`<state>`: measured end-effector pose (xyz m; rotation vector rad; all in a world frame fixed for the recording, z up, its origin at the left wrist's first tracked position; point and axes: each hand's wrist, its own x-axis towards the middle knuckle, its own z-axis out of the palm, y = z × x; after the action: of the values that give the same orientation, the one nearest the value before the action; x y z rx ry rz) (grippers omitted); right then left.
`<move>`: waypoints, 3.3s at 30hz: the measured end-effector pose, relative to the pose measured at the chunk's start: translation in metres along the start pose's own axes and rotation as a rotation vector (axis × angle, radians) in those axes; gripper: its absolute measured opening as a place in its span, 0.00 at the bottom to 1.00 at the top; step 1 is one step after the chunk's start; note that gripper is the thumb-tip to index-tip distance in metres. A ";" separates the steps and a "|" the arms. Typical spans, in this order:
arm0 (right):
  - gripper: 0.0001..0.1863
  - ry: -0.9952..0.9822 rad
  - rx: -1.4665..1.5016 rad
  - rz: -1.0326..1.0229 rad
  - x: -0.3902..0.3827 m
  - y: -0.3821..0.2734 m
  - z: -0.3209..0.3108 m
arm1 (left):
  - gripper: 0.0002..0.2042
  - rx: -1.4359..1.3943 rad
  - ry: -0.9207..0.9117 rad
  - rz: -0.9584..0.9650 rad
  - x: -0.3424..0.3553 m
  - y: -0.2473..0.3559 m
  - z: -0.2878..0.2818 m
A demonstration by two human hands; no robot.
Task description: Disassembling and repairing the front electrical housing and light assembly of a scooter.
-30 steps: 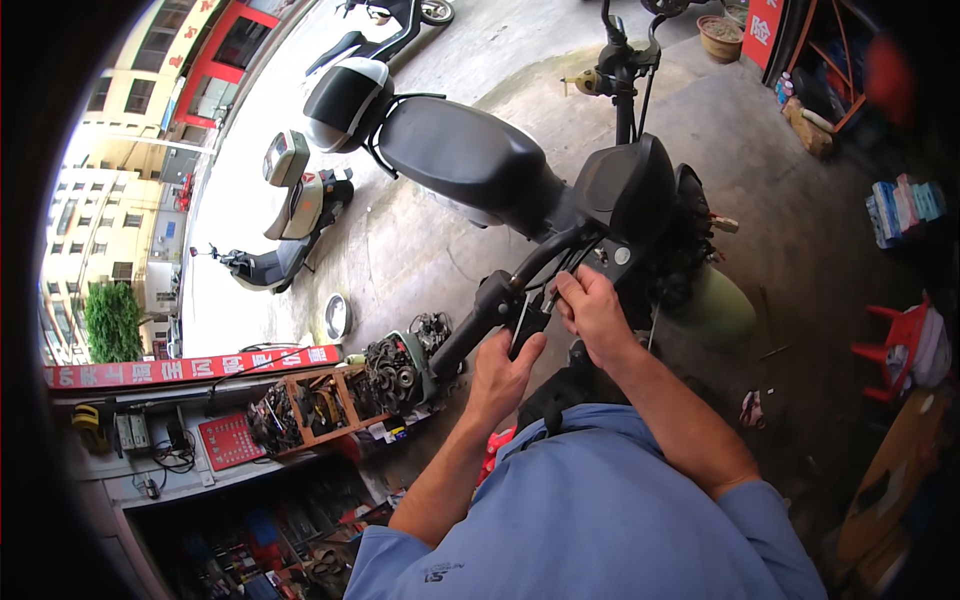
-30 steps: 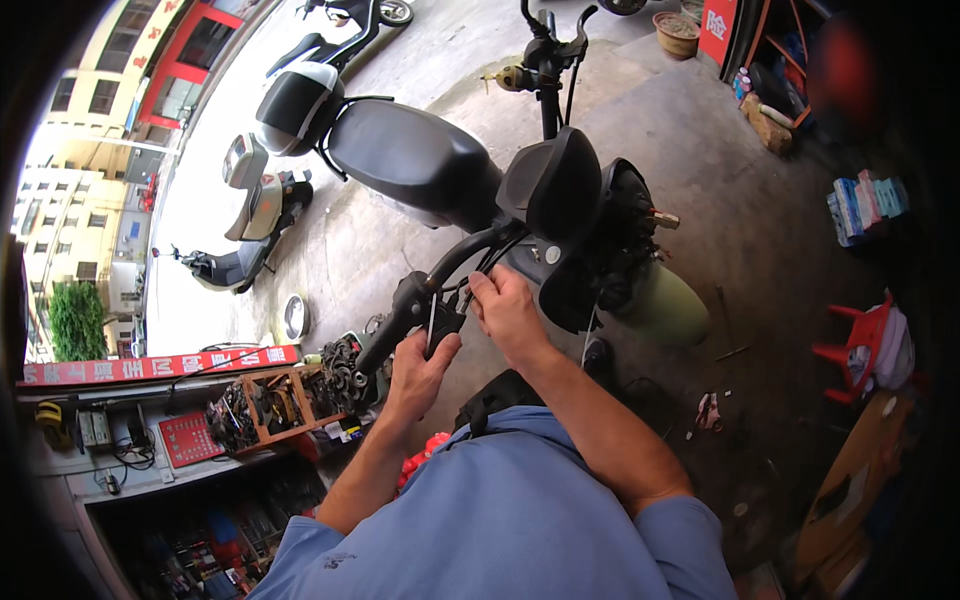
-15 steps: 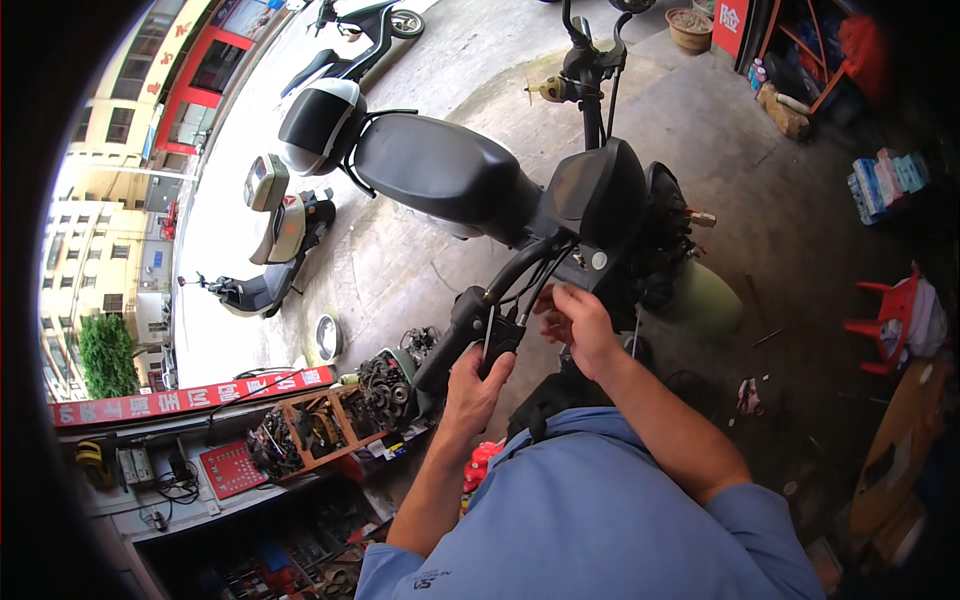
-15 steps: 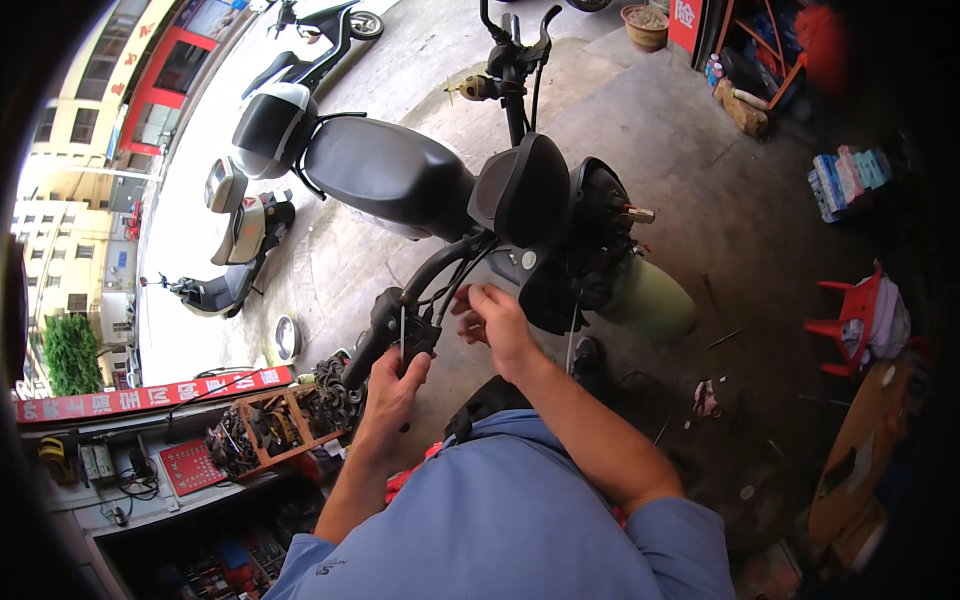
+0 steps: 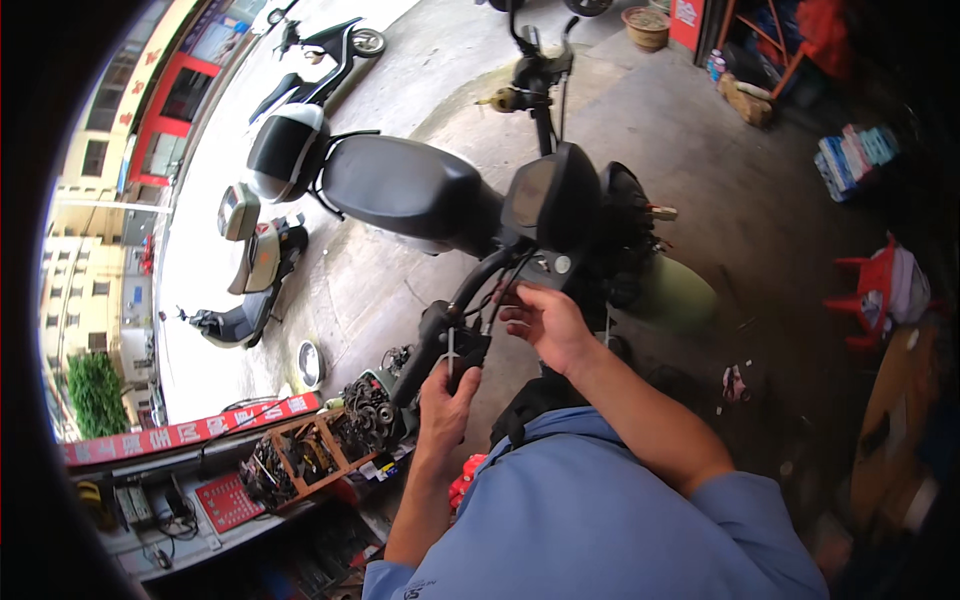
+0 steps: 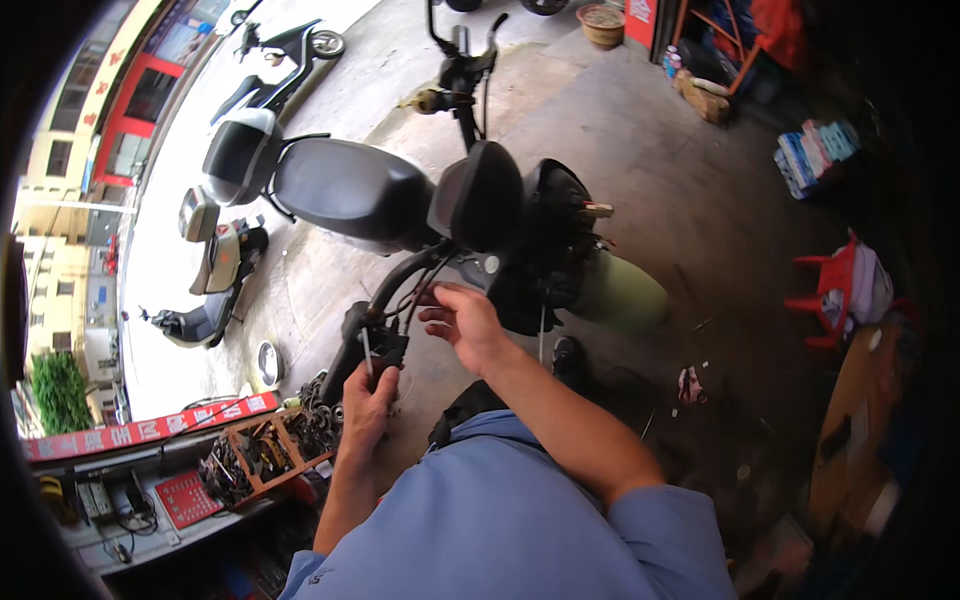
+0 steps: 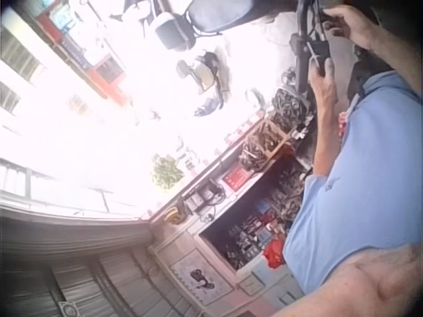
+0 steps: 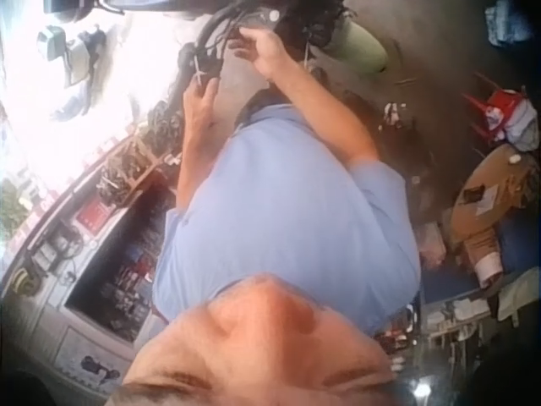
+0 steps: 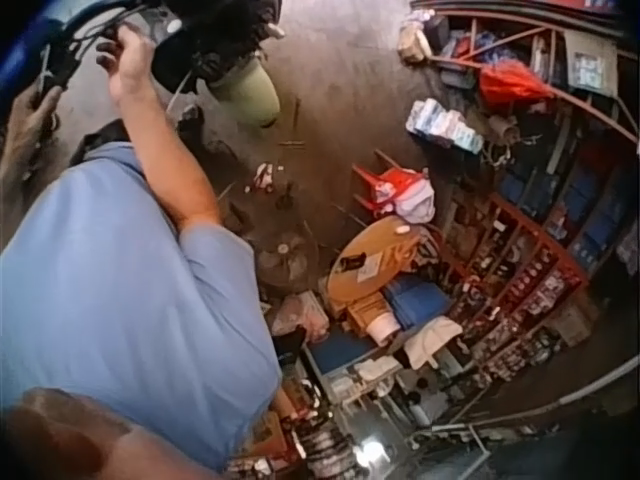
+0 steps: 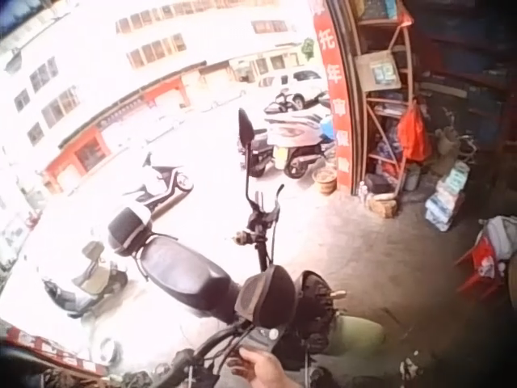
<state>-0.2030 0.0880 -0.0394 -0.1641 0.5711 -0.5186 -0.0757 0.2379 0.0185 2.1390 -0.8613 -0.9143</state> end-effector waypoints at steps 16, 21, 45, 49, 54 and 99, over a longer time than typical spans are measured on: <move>0.11 0.267 -0.480 0.042 -0.075 0.038 -0.154 | 0.18 0.009 -0.183 -0.195 -0.029 -0.116 -0.007; 0.08 0.471 -0.433 -0.114 -0.098 0.030 -0.198 | 0.14 0.083 -0.407 -0.174 -0.034 -0.115 0.035; 0.09 0.405 -0.494 -0.289 -0.117 0.083 -0.095 | 0.13 -0.098 -0.871 0.113 -0.003 -0.056 0.097; 0.14 0.508 -0.362 -0.449 -0.137 0.074 -0.109 | 0.18 -0.390 -1.093 -0.152 -0.003 -0.053 0.092; 0.14 0.669 -0.348 -0.567 -0.166 0.048 -0.126 | 0.19 -0.560 -1.186 -0.265 0.003 -0.050 0.095; 0.14 0.090 -2.030 -0.482 0.053 -0.217 -0.135 | 0.20 -0.135 0.622 -0.096 0.156 0.046 0.317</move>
<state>-0.3312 -0.1264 -0.1139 -2.2477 0.9669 -0.2095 -0.2532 -0.0029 -0.1754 2.1656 -0.3727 -0.2937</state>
